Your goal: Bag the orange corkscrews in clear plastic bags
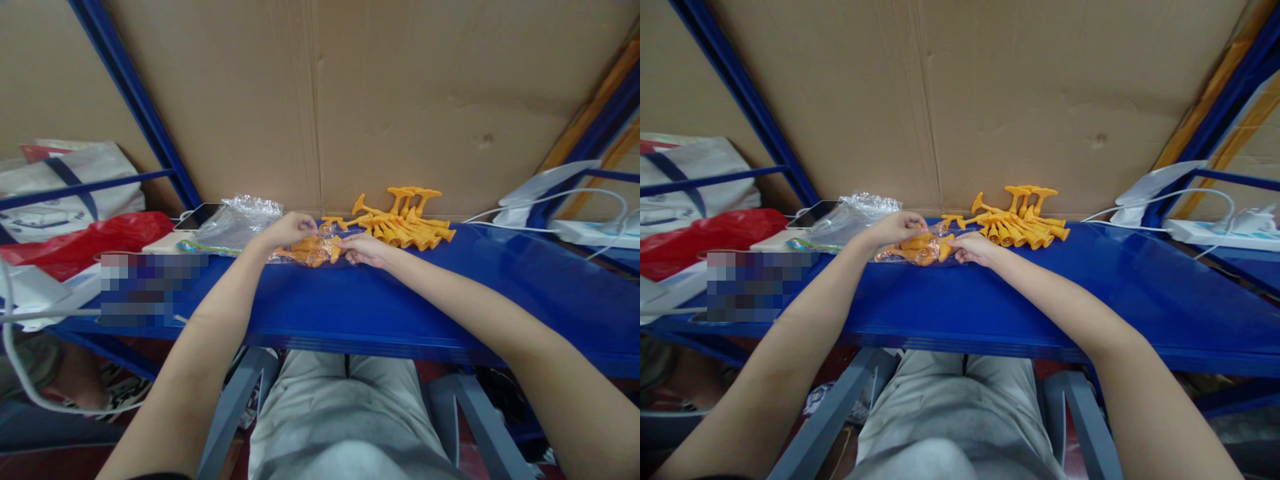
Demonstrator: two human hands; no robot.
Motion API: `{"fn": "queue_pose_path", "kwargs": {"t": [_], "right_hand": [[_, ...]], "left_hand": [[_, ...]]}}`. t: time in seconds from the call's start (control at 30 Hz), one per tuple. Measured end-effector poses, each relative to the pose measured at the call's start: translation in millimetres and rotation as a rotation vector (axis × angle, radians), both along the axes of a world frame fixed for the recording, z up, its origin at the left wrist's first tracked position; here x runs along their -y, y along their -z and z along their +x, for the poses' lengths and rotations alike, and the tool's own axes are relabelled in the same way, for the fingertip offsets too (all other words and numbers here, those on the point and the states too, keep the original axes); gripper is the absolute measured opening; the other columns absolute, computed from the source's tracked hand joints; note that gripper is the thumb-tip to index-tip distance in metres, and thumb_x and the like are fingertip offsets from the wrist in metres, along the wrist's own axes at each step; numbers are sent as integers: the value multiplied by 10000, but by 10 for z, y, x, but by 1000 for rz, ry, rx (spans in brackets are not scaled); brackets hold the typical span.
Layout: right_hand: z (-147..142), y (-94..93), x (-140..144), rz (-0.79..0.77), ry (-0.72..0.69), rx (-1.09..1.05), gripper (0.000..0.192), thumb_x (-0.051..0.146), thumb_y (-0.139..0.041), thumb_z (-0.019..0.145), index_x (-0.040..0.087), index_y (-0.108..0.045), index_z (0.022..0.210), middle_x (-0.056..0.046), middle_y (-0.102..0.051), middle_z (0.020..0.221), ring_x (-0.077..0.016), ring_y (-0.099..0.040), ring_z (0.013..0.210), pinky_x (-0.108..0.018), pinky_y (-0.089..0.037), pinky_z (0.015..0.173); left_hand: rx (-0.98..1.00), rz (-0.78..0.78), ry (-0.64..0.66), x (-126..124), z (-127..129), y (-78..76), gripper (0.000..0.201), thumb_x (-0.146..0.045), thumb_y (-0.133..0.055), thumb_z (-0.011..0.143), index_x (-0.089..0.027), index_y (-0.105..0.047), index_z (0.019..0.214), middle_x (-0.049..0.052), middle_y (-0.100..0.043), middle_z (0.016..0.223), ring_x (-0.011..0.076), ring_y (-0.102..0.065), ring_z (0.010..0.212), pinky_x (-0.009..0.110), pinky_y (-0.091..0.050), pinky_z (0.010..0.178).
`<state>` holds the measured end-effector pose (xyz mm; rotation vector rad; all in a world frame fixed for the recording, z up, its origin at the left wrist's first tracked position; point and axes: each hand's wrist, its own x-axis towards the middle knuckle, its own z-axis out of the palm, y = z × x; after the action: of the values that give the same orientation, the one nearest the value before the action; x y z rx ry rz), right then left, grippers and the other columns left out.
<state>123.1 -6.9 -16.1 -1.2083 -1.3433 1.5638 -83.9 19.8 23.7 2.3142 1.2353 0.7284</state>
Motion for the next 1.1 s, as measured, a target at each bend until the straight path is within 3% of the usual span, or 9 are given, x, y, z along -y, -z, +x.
{"fn": "queue_pose_path", "kwargs": {"t": [0.17, 0.43, 0.57, 0.73, 1.1], "right_hand": [[-100, -1, 33, -5, 41, -149, 186, 44, -584, 893, 130, -597, 729, -14, -633, 531, -80, -573, 460, -174, -521, 512], [-223, 121, -27, 95, 22, -217, 200, -3, -567, 880, 127, -615, 736, -9, -660, 577, -68, -601, 487, -169, -515, 578], [-240, 168, -44, 188, -12, -84, 203, 22, -596, 871, 137, -578, 705, -3, -660, 558, -74, -593, 440, -166, -476, 493], [-223, 196, -40, 385, -43, 162, 311, 117, -612, 887, 164, -499, 601, 38, -586, 439, -55, -476, 312, -147, -342, 357], [-155, 256, -47, 535, -126, 245, 318, 252, -596, 891, 177, -507, 595, 58, -543, 425, -45, -437, 330, -144, -341, 391]], "left_hand": [[15, 100, 55, -24, -21, -17, 95, -236, -642, 778, -153, -677, 750, -49, -523, 518, 78, -455, 524, 206, -335, 526], [-8, 123, 40, -29, -24, -8, 119, -248, -628, 785, -148, -682, 751, -41, -526, 524, 80, -422, 514, 221, -316, 527], [-20, 109, 37, -20, -16, -6, 107, -229, -630, 776, -143, -690, 757, -38, -545, 542, 81, -446, 530, 220, -334, 549], [-20, 83, 70, -20, 6, 2, 131, -257, -633, 784, -148, -700, 755, -30, -564, 545, 91, -493, 555, 223, -373, 573], [-7, 67, 96, -34, 12, 29, 119, -254, -651, 769, -148, -694, 737, -44, -538, 517, 84, -483, 534, 215, -371, 560]]}}
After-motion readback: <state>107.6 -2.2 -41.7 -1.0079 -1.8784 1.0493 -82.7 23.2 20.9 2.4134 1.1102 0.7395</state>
